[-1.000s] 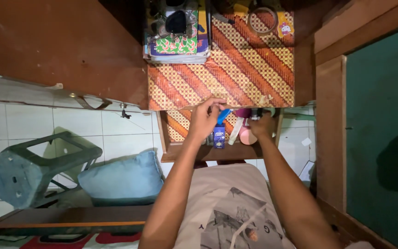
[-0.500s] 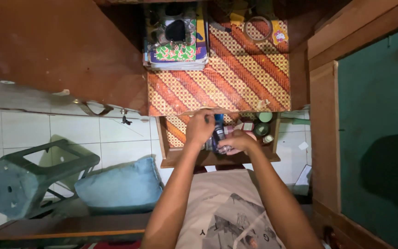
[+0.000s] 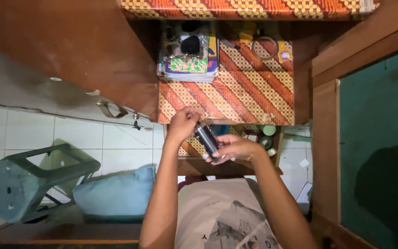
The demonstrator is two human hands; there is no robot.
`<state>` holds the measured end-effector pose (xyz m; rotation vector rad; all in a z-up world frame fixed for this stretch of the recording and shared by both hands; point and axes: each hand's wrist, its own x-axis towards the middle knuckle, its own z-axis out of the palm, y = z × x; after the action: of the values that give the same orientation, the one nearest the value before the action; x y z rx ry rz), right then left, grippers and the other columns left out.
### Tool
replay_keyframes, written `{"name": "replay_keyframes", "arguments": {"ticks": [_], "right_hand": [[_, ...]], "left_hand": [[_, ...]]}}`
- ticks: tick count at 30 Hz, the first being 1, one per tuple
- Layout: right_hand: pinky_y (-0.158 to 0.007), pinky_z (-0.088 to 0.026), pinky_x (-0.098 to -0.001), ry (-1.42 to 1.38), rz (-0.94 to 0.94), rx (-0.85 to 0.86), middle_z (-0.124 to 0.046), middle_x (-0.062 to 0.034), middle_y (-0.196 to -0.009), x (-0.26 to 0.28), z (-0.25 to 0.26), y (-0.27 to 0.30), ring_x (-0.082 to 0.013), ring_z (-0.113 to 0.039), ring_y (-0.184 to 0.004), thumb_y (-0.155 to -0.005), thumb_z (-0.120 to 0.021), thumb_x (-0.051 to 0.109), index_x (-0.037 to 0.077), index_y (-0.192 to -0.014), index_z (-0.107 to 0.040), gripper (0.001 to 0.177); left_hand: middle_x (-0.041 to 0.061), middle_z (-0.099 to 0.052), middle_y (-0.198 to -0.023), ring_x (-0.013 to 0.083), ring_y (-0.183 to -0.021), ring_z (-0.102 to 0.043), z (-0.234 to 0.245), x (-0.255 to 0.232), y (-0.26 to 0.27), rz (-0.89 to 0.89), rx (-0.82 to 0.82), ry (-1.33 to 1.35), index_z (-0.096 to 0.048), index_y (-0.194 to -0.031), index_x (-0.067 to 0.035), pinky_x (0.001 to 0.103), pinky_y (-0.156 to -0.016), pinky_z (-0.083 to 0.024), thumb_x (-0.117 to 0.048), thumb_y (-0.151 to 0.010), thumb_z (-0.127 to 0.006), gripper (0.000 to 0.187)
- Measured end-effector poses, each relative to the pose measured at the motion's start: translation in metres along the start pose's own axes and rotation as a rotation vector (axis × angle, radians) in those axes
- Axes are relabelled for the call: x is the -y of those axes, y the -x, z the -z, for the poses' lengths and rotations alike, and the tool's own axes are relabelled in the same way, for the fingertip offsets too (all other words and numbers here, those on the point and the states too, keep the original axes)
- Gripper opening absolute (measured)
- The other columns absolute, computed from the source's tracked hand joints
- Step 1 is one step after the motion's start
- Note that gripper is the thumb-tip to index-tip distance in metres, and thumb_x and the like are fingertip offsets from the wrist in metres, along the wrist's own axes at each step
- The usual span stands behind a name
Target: The person removes various personal care items from a lower shelf and places them on an upper shelf inside a wooden cabinet. Items handled include bottles, boxes, and small containers. The person arranges them neatly on the upper shelf.
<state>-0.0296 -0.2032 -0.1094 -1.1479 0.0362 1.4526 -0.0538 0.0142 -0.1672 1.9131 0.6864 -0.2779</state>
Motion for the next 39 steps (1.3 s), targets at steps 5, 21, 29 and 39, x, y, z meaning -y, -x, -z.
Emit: {"name": "replay_keyframes", "arguments": {"ticks": [5, 21, 29, 39], "right_hand": [[-0.086, -0.060, -0.0618, -0.100, 0.133, 0.010, -0.071, -0.0263, -0.112, -0.002, 0.011, -0.021, -0.0407, -0.074, -0.098, -0.087, -0.075, 0.007, -0.007, -0.131, -0.060, 0.048], [-0.071, -0.065, -0.0579, -0.259, 0.331, 0.178, -0.066, -0.0276, -0.122, 0.026, -0.012, -0.024, -0.0455, -0.073, -0.098, -0.105, -0.035, 0.056, -0.001, -0.133, -0.050, 0.065], [-0.075, -0.064, -0.0416, -0.048, 0.347, 0.007, -0.058, -0.0189, -0.142, -0.005, 0.047, -0.044, -0.0317, -0.069, -0.107, -0.101, -0.057, 0.036, -0.003, -0.136, -0.058, 0.052], [-0.080, -0.064, -0.0375, -0.001, 0.414, -0.332, -0.069, -0.0194, -0.130, 0.069, -0.069, 0.021, -0.0274, -0.072, -0.105, -0.089, -0.076, 0.024, -0.004, -0.138, -0.061, 0.058]], "left_hand": [[0.013, -0.077, -0.098, 0.0287, -0.099, -0.072, 0.036, -0.083, 0.046, -0.031, -0.055, 0.184, -0.076, -0.115, -0.018, 0.040, -0.082, -0.059, -0.034, -0.087, -0.070, 0.033], [0.022, -0.071, -0.120, 0.0176, -0.102, -0.070, 0.037, -0.067, 0.020, -0.377, 0.110, 0.686, -0.033, -0.155, 0.003, 0.029, -0.086, -0.060, -0.013, -0.083, -0.086, 0.091], [0.014, -0.077, -0.099, 0.0145, -0.069, -0.071, 0.049, -0.097, 0.041, -0.256, 0.025, 0.708, -0.044, -0.150, 0.000, 0.026, -0.049, -0.062, -0.021, -0.077, -0.091, 0.089], [0.020, -0.072, -0.121, 0.0219, -0.109, -0.068, 0.067, -0.125, 0.071, -0.301, 0.094, 0.716, -0.064, -0.134, -0.001, 0.036, -0.092, -0.059, -0.024, -0.087, -0.083, 0.057]]}}
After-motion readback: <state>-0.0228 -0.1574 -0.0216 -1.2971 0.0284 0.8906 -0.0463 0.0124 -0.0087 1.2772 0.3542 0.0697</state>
